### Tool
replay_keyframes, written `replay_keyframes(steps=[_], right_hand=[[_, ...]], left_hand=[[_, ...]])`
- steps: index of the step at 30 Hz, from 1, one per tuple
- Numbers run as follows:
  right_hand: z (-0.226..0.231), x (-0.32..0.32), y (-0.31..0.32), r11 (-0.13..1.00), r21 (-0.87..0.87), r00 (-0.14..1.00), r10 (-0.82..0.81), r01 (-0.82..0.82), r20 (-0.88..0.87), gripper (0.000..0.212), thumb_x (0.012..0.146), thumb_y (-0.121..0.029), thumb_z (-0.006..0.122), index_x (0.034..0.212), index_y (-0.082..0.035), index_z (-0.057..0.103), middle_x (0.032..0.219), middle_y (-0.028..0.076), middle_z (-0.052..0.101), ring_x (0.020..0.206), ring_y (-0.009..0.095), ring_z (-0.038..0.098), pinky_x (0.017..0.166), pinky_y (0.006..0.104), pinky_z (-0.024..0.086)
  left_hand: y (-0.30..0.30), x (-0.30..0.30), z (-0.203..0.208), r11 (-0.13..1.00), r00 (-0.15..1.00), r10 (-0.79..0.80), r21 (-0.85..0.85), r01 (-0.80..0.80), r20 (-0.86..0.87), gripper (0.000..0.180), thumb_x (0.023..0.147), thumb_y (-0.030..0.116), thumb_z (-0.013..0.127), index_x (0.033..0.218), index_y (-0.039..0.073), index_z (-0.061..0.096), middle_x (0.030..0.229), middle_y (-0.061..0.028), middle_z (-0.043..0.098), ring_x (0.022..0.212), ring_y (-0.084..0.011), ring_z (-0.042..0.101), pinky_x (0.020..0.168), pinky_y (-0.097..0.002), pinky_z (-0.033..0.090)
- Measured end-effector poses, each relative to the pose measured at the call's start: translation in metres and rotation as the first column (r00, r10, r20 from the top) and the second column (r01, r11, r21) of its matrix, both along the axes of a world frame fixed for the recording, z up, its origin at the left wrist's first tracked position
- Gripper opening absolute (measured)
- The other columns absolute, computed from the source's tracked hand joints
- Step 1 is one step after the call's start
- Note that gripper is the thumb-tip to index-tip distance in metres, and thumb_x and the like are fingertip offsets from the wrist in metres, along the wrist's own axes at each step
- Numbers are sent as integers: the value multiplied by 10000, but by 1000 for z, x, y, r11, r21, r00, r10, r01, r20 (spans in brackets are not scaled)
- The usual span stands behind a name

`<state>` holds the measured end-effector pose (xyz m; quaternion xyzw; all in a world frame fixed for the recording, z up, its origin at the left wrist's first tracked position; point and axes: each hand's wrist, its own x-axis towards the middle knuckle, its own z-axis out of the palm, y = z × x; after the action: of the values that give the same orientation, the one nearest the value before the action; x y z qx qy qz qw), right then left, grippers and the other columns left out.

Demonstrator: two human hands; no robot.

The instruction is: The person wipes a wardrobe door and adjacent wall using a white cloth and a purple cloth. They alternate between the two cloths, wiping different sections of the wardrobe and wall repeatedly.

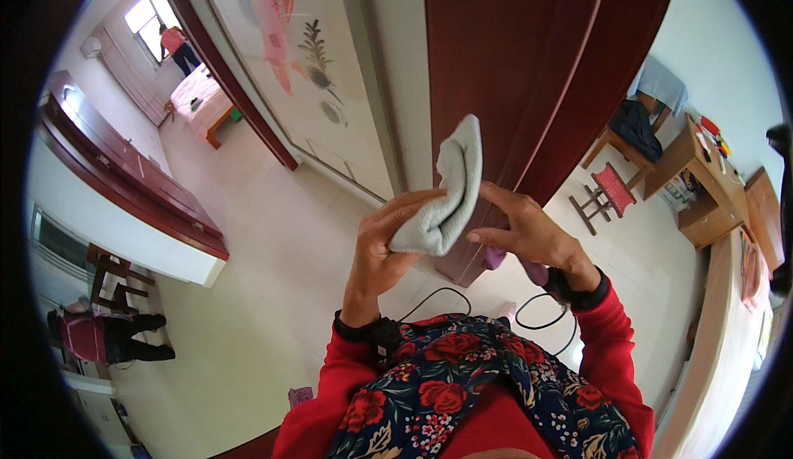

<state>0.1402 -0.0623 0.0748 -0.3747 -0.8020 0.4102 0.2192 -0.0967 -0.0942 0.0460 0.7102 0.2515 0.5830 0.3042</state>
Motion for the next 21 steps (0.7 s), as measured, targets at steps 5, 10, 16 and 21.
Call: replay_keyframes(steps=[5, 10, 16, 21], right_hand=[[-17, 1, 3, 987, -4, 981, 158, -159, -115, 613, 830, -327, 751, 1296, -6, 517, 1152, 212, 614, 1085, 332, 604, 927, 410, 473], [-19, 11, 4, 966, -227, 982, 86, -124, -170, 501, 845, -280, 753, 1215, 12, 584, 1019, 140, 685, 951, 193, 635, 863, 336, 512], [-4, 53, -5, 957, -250, 932, -218, 146, -290, 303, 845, -95, 691, 1122, 20, 644, 957, 77, 697, 863, 125, 626, 798, 283, 521], [1, 92, -23, 949, -105, 854, -315, 298, -415, 274, 835, -86, 688, 1087, 17, 655, 906, 70, 691, 780, 115, 644, 709, 272, 546]], left_hand=[[-2, 19, -8, 975, 991, -133, -177, 133, 12, 488, 755, 113, 769, 1218, 33, 636, 1190, -112, 656, 1081, -224, 621, 931, -346, 483], [2, 28, -4, 846, 953, -259, -439, 301, 155, 563, 775, 143, 792, 1288, 39, 584, 1217, -92, 631, 1134, -178, 565, 979, -339, 440], [13, 27, 46, 998, 999, 41, 47, -42, 23, 582, 837, 394, 693, 1191, -58, 598, 1158, -206, 643, 1128, -307, 572, 993, -439, 426], [4, 53, 101, 631, 712, -698, 532, 565, 73, 210, 928, 294, 624, 1021, 105, 637, 939, -109, 674, 797, -245, 666, 737, -421, 493]])
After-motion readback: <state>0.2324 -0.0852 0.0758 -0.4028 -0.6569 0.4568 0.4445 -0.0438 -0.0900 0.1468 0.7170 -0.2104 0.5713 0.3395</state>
